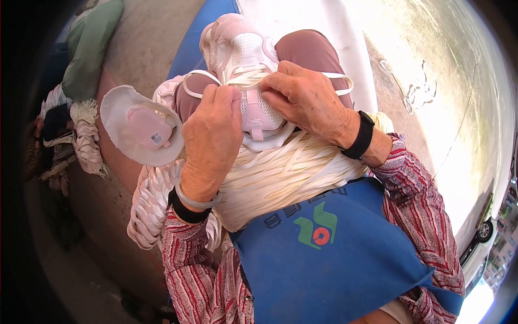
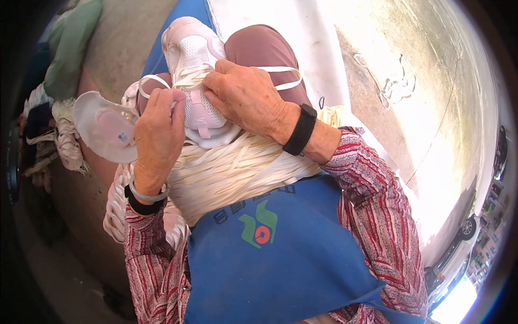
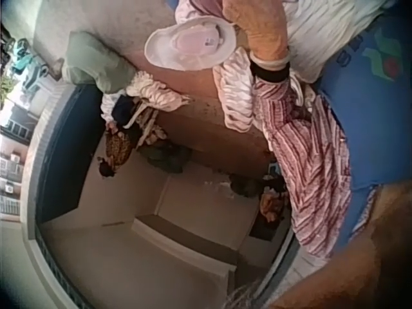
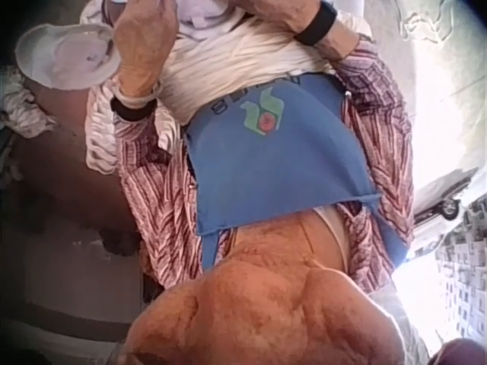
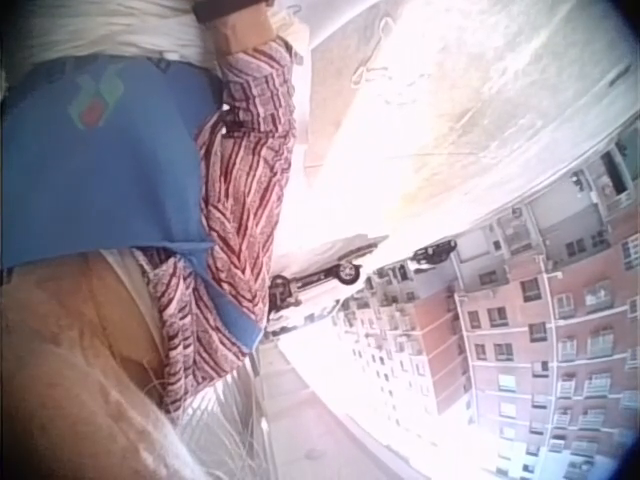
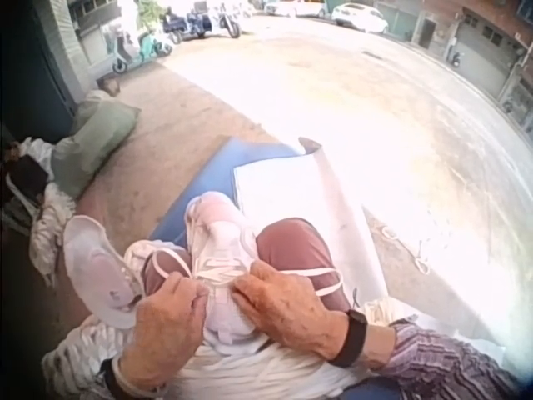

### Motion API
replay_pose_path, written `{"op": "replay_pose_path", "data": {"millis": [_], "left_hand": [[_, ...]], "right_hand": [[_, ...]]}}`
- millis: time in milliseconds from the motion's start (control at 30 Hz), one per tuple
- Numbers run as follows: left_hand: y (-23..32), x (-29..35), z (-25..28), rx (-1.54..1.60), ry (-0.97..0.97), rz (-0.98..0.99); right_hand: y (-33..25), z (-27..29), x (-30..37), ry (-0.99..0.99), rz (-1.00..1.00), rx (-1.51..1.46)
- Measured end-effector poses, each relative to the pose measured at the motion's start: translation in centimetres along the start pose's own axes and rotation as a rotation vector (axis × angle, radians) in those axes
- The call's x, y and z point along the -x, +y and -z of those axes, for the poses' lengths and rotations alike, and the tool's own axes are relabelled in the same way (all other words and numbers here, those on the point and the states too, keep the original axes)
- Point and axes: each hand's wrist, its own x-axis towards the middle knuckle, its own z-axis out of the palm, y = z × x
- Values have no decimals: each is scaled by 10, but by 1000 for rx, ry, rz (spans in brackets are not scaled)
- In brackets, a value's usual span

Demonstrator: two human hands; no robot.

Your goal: Threading laces through the eyelets of a shoe upper.

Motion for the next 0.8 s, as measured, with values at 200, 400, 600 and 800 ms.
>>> {"op": "replay_pose_path", "data": {"millis": [200,400,600,800], "left_hand": [[0,3,-9,-27,10,-12],[0,2,1,-22,-10,-56],[3,1,2,-176,-86,-55],[-6,-1,-4,-124,-84,-110]], "right_hand": [[-3,0,-1,-15,-5,-4],[0,0,0,-12,-20,-15],[-1,0,0,-11,-17,-18],[-1,-2,-1,-22,-17,-26]]}}
